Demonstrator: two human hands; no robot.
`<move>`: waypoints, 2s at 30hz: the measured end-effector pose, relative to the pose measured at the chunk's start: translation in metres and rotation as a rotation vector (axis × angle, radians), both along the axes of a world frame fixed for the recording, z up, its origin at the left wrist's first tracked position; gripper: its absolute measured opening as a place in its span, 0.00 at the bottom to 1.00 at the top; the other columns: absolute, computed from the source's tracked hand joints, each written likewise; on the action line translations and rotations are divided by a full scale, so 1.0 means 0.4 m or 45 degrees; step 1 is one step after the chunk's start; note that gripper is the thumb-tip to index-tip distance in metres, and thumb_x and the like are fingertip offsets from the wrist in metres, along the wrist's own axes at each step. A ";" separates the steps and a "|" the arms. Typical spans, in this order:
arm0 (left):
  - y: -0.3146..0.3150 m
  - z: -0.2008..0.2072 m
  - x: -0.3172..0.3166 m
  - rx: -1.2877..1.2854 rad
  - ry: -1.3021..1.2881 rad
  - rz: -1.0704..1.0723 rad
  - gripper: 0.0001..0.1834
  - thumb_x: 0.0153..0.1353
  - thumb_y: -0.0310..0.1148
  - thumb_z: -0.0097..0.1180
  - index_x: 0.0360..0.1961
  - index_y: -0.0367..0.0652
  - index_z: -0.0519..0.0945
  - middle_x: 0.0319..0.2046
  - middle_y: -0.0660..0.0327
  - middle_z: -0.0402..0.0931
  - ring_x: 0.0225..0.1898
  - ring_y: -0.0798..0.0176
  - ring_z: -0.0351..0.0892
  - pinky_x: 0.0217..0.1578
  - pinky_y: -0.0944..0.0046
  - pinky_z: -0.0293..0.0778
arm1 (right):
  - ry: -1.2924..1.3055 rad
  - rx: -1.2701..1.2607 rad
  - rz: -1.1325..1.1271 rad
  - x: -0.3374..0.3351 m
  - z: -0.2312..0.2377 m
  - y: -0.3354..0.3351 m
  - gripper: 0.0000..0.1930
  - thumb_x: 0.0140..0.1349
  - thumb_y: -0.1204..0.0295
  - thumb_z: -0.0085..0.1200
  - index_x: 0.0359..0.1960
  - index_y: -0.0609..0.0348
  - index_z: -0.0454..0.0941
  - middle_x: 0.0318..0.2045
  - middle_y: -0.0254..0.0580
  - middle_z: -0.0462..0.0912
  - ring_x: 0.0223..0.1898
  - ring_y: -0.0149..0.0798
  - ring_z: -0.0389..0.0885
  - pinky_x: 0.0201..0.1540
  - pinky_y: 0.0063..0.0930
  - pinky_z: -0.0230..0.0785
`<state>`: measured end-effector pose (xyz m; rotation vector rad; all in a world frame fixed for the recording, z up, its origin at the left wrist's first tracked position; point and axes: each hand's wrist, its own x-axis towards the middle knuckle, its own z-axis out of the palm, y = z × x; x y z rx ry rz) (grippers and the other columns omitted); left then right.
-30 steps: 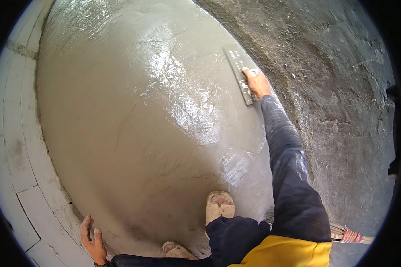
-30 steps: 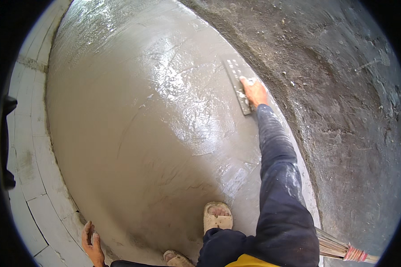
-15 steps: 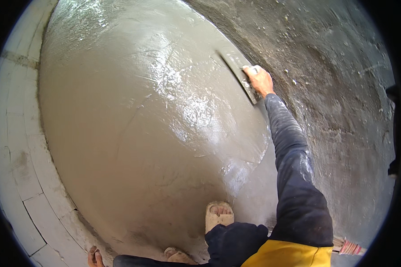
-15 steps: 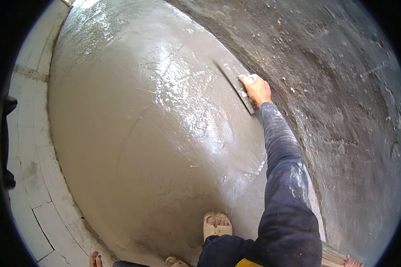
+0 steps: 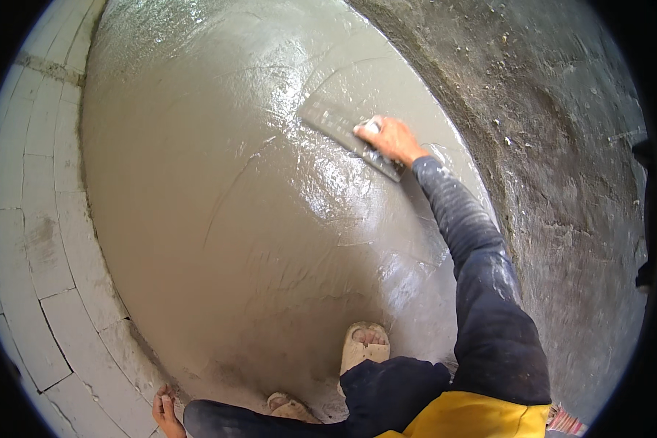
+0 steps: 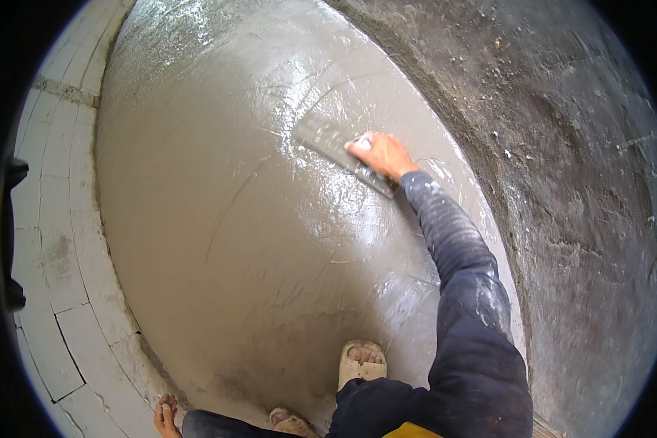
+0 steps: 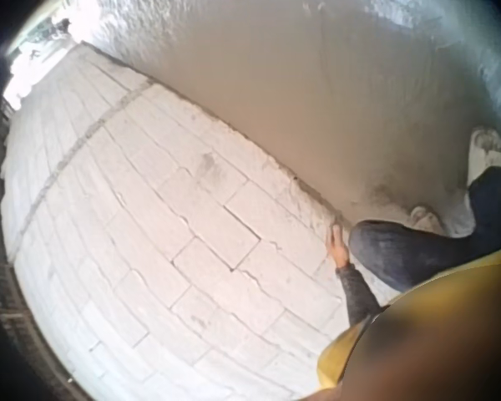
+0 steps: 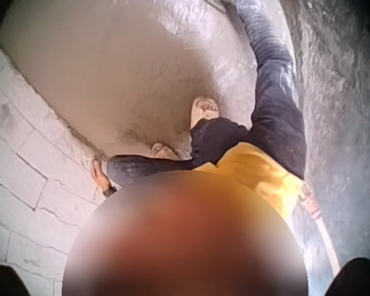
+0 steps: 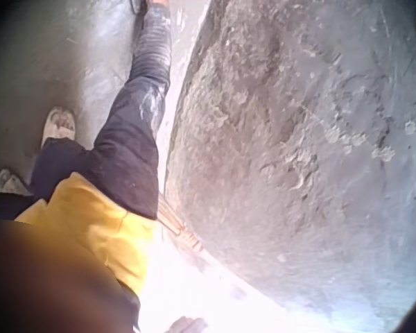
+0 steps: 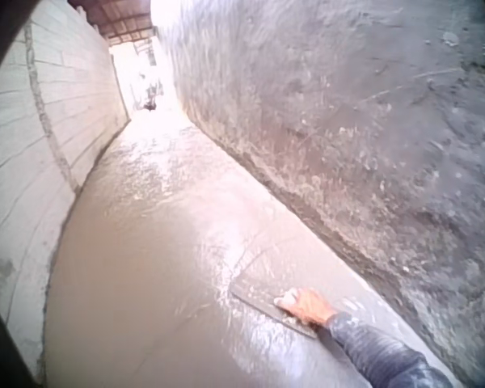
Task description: The person smooths wet concrete on a curved floor surface using a trowel. They repeatedly scoop concrete from a bucket and spread it evenly across the floor, maintaining a consistent finish.
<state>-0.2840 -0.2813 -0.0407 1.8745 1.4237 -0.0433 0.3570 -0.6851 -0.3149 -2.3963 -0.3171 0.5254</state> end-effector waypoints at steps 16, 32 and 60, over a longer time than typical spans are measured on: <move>0.079 -0.114 0.188 -0.081 -0.152 -0.500 0.26 0.79 0.39 0.46 0.67 0.27 0.71 0.62 0.42 0.77 0.65 0.48 0.76 0.67 0.54 0.68 | -0.352 -0.618 -0.489 -0.428 0.018 -0.636 0.33 0.67 0.36 0.50 0.44 0.59 0.81 0.31 0.60 0.87 0.36 0.62 0.87 0.40 0.51 0.78; 0.091 -0.069 0.214 -0.021 -0.168 -0.536 0.28 0.75 0.44 0.51 0.64 0.29 0.75 0.56 0.46 0.80 0.59 0.50 0.79 0.64 0.51 0.70 | -0.135 -0.268 -0.689 -0.315 0.003 -0.557 0.36 0.64 0.36 0.51 0.46 0.63 0.84 0.46 0.64 0.86 0.51 0.62 0.83 0.56 0.49 0.71; 0.098 -0.160 0.232 -0.079 -0.308 -0.716 0.29 0.79 0.45 0.42 0.63 0.25 0.73 0.58 0.41 0.78 0.61 0.48 0.78 0.68 0.49 0.67 | -0.146 -0.737 -0.716 -0.559 0.008 -0.738 0.31 0.64 0.36 0.54 0.49 0.52 0.82 0.37 0.57 0.88 0.41 0.57 0.88 0.45 0.48 0.80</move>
